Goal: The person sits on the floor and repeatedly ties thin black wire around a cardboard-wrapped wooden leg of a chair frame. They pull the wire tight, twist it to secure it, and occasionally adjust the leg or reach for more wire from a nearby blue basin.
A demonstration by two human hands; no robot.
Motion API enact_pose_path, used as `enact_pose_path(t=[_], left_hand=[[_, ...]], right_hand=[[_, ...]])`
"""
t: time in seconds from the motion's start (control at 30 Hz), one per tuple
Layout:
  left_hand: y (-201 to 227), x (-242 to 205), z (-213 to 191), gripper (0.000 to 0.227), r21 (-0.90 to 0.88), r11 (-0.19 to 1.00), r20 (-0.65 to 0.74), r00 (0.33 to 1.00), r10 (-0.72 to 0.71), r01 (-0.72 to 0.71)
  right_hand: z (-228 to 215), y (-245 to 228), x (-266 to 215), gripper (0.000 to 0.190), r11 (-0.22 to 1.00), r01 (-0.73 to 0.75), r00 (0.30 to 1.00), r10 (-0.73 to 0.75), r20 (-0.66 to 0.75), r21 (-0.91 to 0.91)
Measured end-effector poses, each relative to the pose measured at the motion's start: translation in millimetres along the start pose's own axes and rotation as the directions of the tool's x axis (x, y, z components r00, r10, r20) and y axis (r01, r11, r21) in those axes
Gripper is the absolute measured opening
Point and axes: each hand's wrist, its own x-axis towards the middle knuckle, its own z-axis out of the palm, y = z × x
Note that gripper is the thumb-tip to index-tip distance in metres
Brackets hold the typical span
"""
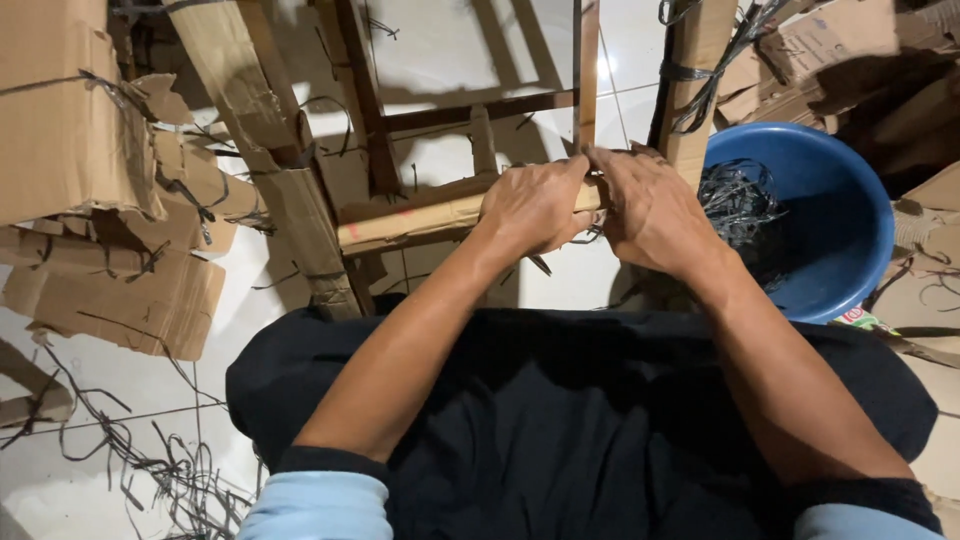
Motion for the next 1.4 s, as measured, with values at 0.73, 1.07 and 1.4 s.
enact_pose_path(t=[0.73, 1.07, 1.4], left_hand=[[-8, 40, 55, 0.021, 0.177, 0.984, 0.032, 0.999, 0.022, -0.027], [-31, 51, 91, 0.019, 0.407, 0.904, -0.213, 0.949, 0.233, -0.131], [-76, -25, 55, 0.04, 0.811, 0.58, -0.312, 0.781, 0.541, -0.077]], right_hand=[[-11, 29, -40, 0.044, 0.741, 0.127, 0.718, 0.39, -0.577, 0.659], [6, -4, -36, 0.044, 0.991, 0.128, 0.823, -0.091, -0.56, 0.027], [34, 7, -20, 0.029, 0.927, 0.048, 0.838, -0.24, -0.49, -0.371]])
